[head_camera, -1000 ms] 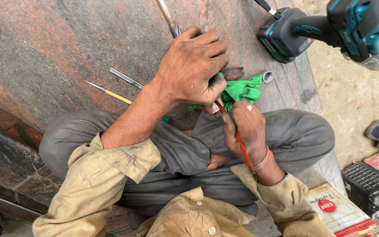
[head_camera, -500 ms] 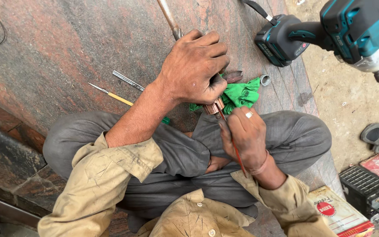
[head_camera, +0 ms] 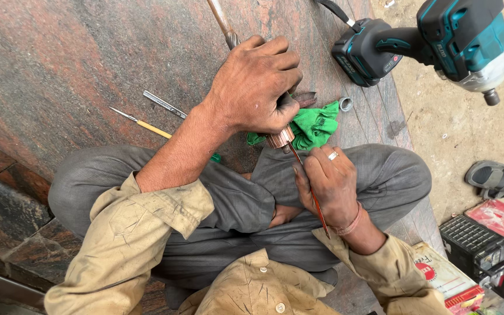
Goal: The person sits on the ground holding an electric motor armature and files the copper commutator end with a red-handled file, rotating the armature to work around it. Near the end he sets the armature down, picks up a screwdriver, and reaches toward a cordless impact driver on the ground.
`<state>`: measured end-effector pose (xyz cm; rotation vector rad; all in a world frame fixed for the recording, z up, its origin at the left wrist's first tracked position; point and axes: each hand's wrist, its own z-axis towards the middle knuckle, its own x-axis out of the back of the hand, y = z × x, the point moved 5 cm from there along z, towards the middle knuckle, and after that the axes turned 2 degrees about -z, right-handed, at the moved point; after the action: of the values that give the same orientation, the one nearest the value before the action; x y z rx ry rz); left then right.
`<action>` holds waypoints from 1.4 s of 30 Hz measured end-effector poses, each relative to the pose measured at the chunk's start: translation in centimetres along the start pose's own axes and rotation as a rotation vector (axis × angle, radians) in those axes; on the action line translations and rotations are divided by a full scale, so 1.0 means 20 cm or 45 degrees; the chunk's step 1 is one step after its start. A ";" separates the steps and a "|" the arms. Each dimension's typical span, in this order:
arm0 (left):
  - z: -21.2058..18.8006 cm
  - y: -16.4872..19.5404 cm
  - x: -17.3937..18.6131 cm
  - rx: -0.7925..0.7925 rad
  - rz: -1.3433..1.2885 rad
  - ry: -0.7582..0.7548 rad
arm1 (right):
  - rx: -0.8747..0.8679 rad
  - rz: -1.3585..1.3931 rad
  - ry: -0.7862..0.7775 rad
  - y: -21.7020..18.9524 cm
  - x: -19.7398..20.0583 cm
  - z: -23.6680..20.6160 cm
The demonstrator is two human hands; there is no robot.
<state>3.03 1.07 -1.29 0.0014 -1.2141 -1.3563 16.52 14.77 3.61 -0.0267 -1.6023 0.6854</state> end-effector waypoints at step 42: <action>0.00 0.00 0.01 0.016 -0.034 0.008 | -0.165 0.280 0.196 0.07 -0.05 -0.09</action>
<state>3.04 1.01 -1.16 0.0306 -1.2211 -1.3713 17.72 16.30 2.03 -0.3473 -1.5058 0.7289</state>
